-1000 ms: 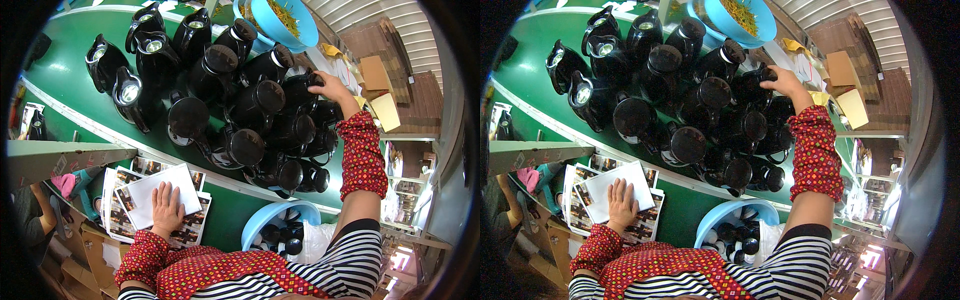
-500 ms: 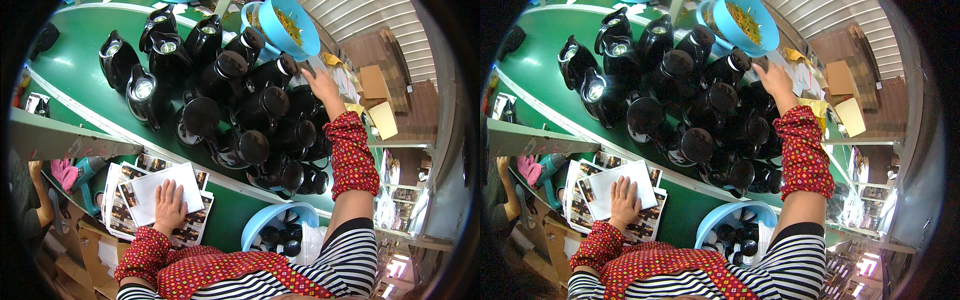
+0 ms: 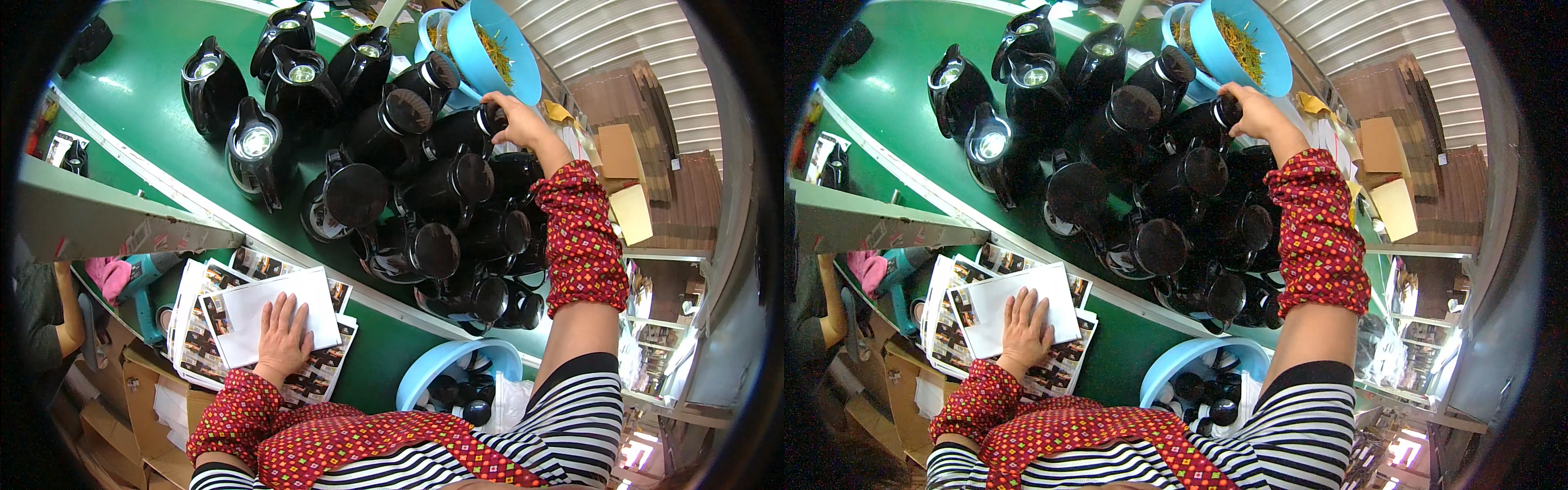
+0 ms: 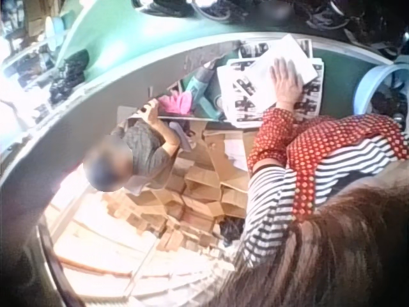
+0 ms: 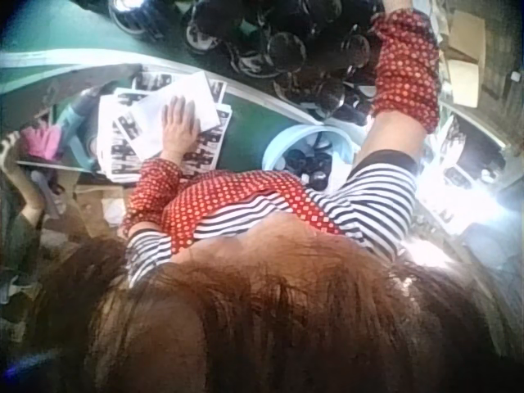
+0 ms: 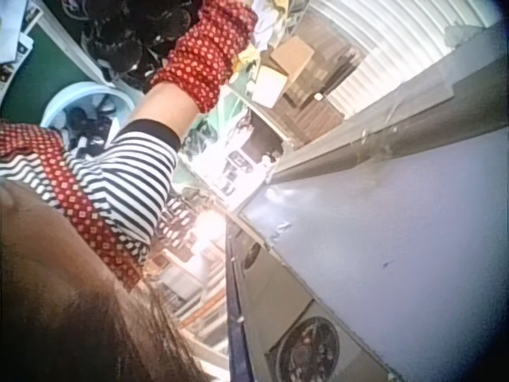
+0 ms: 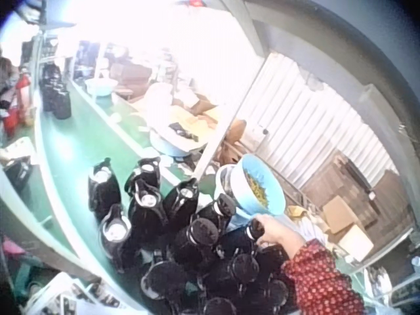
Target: The person repeatedly picks black kettle bodies from a green workbench and screws on white lids taken from a blue basin. The person places the assembled kettles back on the bench and into a cardboard box. Another worker is visible nearby handling similar items.
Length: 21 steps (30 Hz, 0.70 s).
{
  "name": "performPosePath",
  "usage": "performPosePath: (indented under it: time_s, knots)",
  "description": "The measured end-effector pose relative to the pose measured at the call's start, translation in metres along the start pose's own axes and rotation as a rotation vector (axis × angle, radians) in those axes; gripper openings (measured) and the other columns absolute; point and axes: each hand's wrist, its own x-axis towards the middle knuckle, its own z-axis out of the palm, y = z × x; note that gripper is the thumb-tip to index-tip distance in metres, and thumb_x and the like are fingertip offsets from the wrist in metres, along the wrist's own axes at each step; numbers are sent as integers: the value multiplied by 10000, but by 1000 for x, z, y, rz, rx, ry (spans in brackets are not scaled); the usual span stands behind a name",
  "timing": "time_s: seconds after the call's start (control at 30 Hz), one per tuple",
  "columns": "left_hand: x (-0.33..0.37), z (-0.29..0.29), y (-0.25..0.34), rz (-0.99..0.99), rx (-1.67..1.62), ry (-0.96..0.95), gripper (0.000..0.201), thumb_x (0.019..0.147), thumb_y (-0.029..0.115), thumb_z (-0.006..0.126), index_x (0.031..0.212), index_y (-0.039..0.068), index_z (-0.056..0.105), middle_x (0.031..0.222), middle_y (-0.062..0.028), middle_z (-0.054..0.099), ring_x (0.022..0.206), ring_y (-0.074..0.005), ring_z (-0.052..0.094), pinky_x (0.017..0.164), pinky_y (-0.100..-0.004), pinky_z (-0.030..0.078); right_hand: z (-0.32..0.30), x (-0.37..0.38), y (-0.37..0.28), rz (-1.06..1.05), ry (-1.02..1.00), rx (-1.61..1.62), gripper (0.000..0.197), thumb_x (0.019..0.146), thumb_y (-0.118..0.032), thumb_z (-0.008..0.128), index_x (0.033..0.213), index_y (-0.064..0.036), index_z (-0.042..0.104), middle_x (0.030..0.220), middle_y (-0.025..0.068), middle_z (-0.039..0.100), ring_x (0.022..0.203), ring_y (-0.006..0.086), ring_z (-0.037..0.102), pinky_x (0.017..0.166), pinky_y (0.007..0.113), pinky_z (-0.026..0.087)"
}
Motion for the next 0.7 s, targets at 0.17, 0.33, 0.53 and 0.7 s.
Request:
performPosePath:
  time_s: [0.17, 0.33, 0.53, 0.7]
  knots:
    - [-1, -1, 0, -10, -6, -21, 590, 938, 320, 594, 1473, 84, 515, 1589, -202, 377, 1548, -369, 247, 1287, -554, 104, 1, -11, -8, -245, 15, -179, 791, 658, 188, 744, 1329, -193, 567, 1394, 84, 543, 1280, 373, 571, 1059, 432, 518]
    - [0, -1, -1, -8, 1, -28, 596, 931, 322, 597, 1472, 86, 512, 1589, -203, 369, 1552, -368, 235, 1287, -557, 99, 6, -12, 3, -290, 50, -231, 724, 720, 19, 810, 1371, -193, 574, 1482, 134, 507, 1298, 373, 569, 1054, 443, 514]
    - [0, -1, -1, -3, 15, -14, 596, 926, 328, 599, 1465, 86, 516, 1581, -202, 375, 1549, -368, 236, 1288, -556, 98, -2, 3, -15, 290, 11, -51, 773, 875, -548, 753, 1450, -80, 534, 1377, 253, 607, 1172, 371, 660, 949, 491, 549]
    - [0, 0, -1, 1, 4, -2, 600, 913, 312, 618, 1457, 79, 523, 1571, -206, 389, 1536, -380, 261, 1283, -559, 120, -5, 1, -8, 102, -39, -74, 703, 810, -454, 844, 1381, -132, 588, 1252, 221, 651, 1180, 378, 641, 967, 464, 531]
